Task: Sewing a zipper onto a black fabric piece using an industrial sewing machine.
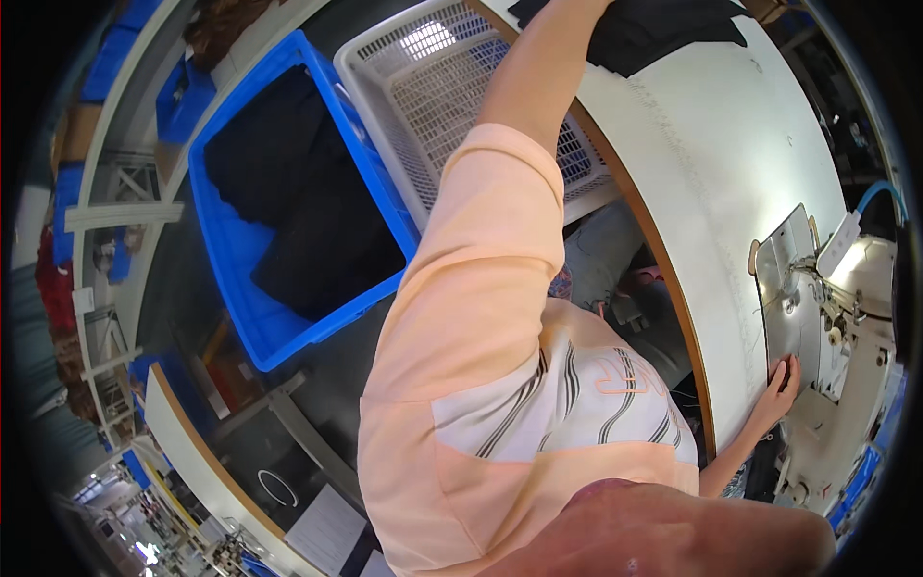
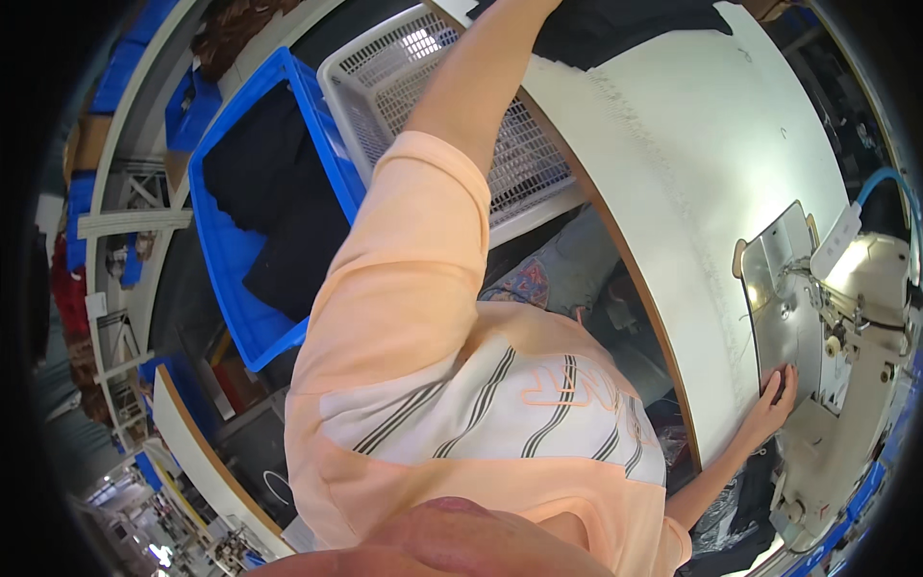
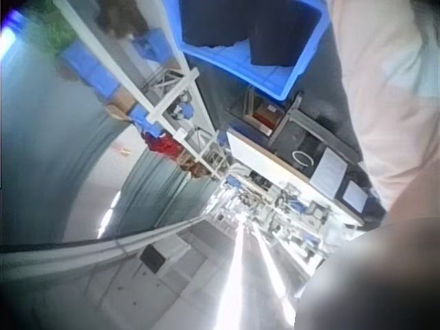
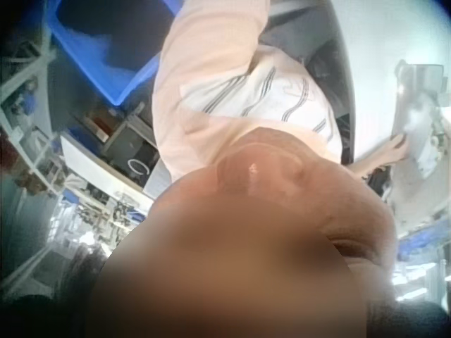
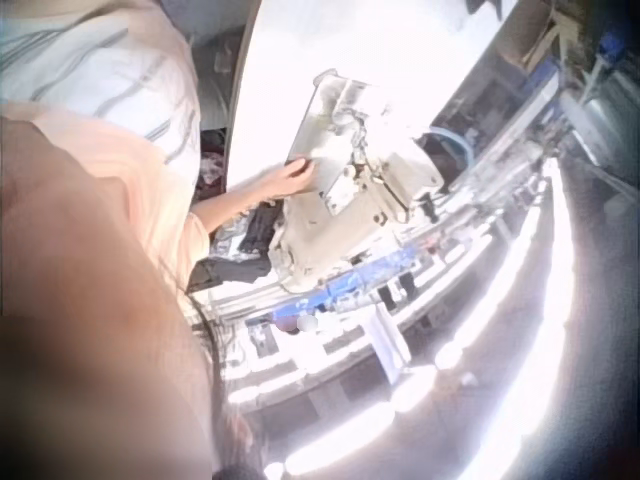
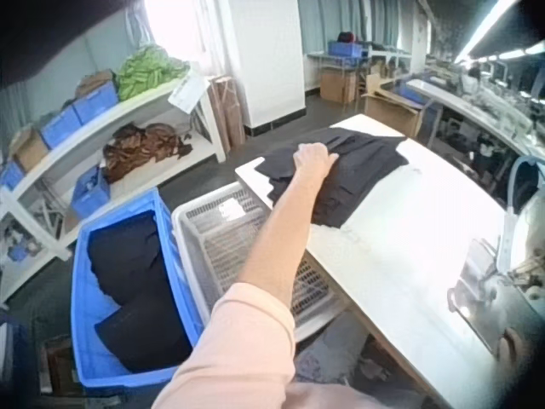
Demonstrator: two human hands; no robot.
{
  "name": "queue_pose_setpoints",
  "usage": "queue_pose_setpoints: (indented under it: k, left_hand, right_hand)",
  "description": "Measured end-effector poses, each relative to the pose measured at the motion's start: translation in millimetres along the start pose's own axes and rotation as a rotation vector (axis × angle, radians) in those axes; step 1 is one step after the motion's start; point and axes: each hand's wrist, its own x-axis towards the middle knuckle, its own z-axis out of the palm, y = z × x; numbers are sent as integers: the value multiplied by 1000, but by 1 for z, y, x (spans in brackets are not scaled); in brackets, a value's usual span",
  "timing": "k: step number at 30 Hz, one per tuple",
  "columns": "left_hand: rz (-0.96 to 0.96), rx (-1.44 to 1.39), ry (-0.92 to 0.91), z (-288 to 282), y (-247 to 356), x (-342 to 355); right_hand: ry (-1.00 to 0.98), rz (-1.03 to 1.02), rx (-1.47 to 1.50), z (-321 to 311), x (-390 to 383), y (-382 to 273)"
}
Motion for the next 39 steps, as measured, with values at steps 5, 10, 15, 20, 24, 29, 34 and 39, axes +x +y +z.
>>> queue_pose_setpoints:
  k: [5, 10, 15, 20, 24, 29, 34, 39]
  left_hand:
    - [211, 133, -63, 33, -16, 42]
    - [135, -6, 6, 19, -16, 63]
    - [380, 22, -54, -56, 65, -10]
    - [-337, 1251, -659, -54, 114, -55]
    - [419, -88, -207, -15, 57, -34]
    - [-34, -674, -360, -18, 19, -6]
    - [205, -690, -185, -69, 10, -41]
    - [606, -53, -448, -76, 110, -192]
  right_hand:
    - [-13, -10, -38, -3, 2, -1]
    - [-27, -47, -84, -5, 5, -4]
    - [-17, 3, -92, -4, 5, -4]
    - [46, 40, -128, -7, 6, 20]
    - [8, 133, -277, -12, 15, 60]
    - [30, 41, -291, 3, 34, 95]
    - [248, -95, -440, 3, 21, 33]
    - [2, -391, 132, 16, -5, -120]
